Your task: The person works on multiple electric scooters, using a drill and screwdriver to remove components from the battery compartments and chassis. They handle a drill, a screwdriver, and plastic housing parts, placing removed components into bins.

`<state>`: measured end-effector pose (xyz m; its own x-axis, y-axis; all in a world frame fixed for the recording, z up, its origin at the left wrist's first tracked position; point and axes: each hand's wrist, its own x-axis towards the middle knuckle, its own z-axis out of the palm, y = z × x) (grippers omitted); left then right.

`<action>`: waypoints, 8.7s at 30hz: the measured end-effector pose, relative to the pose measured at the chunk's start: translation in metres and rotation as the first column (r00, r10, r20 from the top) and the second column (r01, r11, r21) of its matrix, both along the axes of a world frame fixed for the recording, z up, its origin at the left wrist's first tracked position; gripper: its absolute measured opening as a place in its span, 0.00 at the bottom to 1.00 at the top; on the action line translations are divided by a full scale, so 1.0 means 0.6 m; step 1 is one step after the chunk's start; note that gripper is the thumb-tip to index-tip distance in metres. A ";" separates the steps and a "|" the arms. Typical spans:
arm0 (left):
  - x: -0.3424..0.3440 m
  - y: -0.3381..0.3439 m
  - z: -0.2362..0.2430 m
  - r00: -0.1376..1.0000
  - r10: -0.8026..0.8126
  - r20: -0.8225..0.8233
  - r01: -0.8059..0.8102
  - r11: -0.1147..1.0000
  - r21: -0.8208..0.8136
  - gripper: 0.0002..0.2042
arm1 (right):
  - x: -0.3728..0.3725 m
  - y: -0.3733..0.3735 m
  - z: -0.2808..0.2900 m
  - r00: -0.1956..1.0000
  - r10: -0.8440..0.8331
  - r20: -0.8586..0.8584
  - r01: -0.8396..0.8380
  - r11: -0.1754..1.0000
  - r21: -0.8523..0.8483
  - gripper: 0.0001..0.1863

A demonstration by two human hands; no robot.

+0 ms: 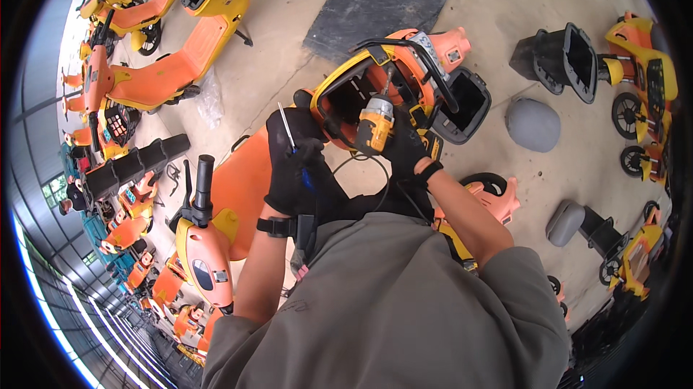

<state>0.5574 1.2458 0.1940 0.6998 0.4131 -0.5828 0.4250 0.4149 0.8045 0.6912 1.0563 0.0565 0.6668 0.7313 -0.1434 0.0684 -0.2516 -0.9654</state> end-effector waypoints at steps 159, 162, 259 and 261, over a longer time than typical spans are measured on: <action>0.001 -0.061 -0.180 0.973 0.229 0.022 -0.203 0.901 -0.384 0.13 | 0.088 -0.169 -0.060 0.970 0.043 -0.239 -0.216 0.606 -0.766 0.15; 0.000 -0.062 -0.181 0.967 0.254 0.027 -0.219 0.881 -0.420 0.13 | 0.087 -0.171 -0.059 0.973 -0.006 -0.231 -0.171 0.657 -0.734 0.15; 0.209 -0.277 -0.269 0.455 -0.863 -0.218 0.751 0.240 0.615 0.09 | -0.139 -0.401 0.018 0.865 0.043 0.501 0.229 0.854 -0.468 0.13; 0.187 -0.227 -0.225 0.553 -0.810 -0.196 0.729 0.356 0.585 0.09 | -0.115 -0.388 0.034 0.899 0.226 0.375 0.044 0.806 -0.590 0.10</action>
<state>0.6697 1.1096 0.0592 0.9233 -0.1482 -0.3545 0.2126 -0.5715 0.7926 0.6224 0.8236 0.0767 0.6937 0.6619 -0.2841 0.4714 -0.7154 -0.5157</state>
